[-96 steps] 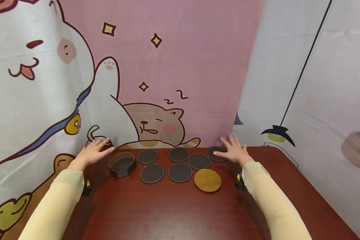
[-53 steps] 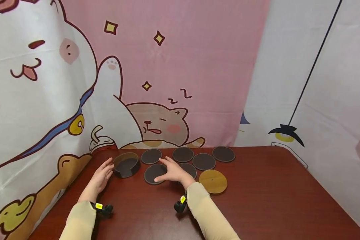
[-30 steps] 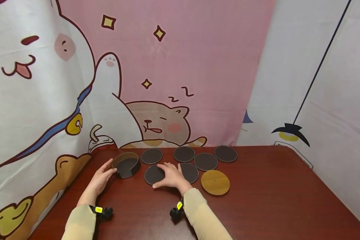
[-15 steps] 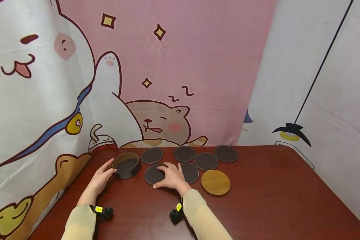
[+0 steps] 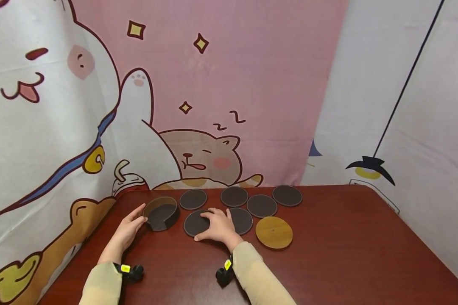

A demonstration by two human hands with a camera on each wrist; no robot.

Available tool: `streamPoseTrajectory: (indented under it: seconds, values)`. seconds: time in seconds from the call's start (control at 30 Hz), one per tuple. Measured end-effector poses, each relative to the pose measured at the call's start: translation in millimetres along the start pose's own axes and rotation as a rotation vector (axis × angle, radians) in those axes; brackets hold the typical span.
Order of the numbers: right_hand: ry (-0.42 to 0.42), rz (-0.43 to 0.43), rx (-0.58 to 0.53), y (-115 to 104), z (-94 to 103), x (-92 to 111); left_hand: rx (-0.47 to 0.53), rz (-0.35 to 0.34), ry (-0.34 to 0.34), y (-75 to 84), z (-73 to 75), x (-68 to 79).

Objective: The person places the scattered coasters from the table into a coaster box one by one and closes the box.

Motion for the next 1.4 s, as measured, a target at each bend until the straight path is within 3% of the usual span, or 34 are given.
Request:
streamPoseTrajectory:
  seconds: [0.4,0.73,1.03,1.4]
  values:
    - [0.020,0.024,-0.058,-4.9,6.1,-1.6,-0.002,0.001,-0.009,2.3,2.3,-1.6]
    - [0.016,0.007,-0.096,-0.1,18.2,-8.6,-0.012,-0.074,0.008,5.3,1.7,-1.9]
    - [-0.034,0.058,-0.200,-2.5,35.3,-11.7,-0.002,-0.003,0.006,-0.6,0.5,-2.9]
    - [-0.036,0.125,-0.137,-21.0,57.6,-24.3,0.025,-0.004,0.015,-2.4,0.5,-0.8]
Point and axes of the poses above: each hand's wrist, its own x-axis away from the middle knuckle, its own z-axis out of the back of the hand, y = z × x, the point moved 8 cm from there along -x, towards the middle knuckle, and after that the axes turned 12 degrees about -x, right-handed, at the moved point
